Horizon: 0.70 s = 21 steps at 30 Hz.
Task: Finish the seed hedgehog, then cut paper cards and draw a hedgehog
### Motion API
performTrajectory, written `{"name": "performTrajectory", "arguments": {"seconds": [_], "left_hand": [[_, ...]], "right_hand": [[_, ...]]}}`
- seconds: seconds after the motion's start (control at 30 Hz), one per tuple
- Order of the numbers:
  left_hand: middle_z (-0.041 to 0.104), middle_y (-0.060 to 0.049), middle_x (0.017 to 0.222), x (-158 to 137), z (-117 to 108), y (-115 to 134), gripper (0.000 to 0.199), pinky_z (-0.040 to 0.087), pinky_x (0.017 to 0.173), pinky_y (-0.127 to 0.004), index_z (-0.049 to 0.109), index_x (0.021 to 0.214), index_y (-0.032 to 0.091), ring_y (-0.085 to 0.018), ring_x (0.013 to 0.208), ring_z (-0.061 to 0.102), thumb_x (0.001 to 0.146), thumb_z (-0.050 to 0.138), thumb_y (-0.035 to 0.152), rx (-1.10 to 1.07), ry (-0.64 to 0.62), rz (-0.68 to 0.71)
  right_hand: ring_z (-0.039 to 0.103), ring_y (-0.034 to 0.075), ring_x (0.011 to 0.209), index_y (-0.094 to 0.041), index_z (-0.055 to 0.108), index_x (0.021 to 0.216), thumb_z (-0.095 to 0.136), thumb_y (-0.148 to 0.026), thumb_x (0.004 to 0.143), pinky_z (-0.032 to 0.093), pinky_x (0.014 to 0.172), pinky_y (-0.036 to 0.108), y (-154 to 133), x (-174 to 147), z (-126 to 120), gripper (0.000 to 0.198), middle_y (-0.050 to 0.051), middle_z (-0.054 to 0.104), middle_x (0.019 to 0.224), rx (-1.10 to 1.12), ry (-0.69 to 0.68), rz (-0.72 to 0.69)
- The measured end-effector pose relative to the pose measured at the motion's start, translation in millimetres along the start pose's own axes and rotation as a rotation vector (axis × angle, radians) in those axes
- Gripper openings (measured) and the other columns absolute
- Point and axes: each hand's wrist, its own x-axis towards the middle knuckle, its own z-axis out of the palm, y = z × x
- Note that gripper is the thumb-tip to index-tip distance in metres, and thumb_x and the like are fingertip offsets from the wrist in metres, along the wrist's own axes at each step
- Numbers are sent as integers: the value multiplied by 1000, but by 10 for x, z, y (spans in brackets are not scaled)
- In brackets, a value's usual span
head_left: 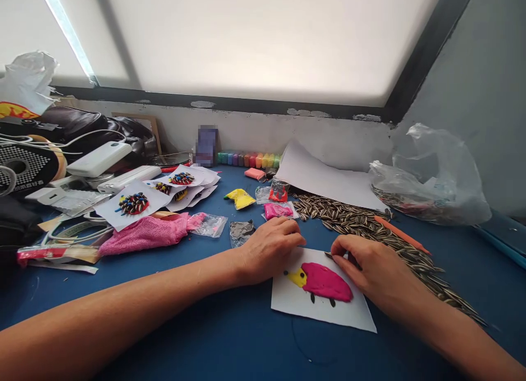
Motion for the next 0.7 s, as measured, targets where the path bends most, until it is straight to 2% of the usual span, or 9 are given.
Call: {"name": "performTrajectory", "arguments": {"seconds": [0.17, 0.47, 0.6, 0.7], "left_hand": [[62, -9, 97, 8, 4, 3, 19, 49, 81, -34, 67, 95, 14, -20, 86, 54, 91, 49, 9, 47, -88, 23], [60, -9, 96, 7, -12, 12, 20, 46, 78, -31, 66, 93, 14, -19, 84, 52, 94, 47, 9, 42, -94, 15], [60, -9, 98, 14, -29, 12, 18, 46, 80, -31, 66, 94, 14, -19, 85, 53, 92, 50, 7, 43, -125, 2], [60, -9, 98, 16, -33, 12, 17, 46, 80, -31, 66, 96, 14, -20, 86, 53, 91, 51, 7, 30, -134, -5]], "right_hand": [[67, 20, 78, -24, 68, 92, 45, -20, 95, 51, 71, 33, 37, 1, 93, 23, 4, 68, 87, -93, 5, -99], [65, 22, 81, -21, 64, 89, 42, -20, 97, 53, 70, 36, 63, 17, 168, 23, 6, 66, 87, -169, 29, -137], [65, 24, 80, -22, 63, 88, 43, -22, 96, 53, 69, 38, 67, 19, 173, 21, 6, 66, 87, -151, 110, -187], [66, 22, 75, -21, 62, 88, 43, -22, 95, 52, 65, 34, -10, -3, 109, 21, 6, 67, 83, -57, 188, -214]]}}
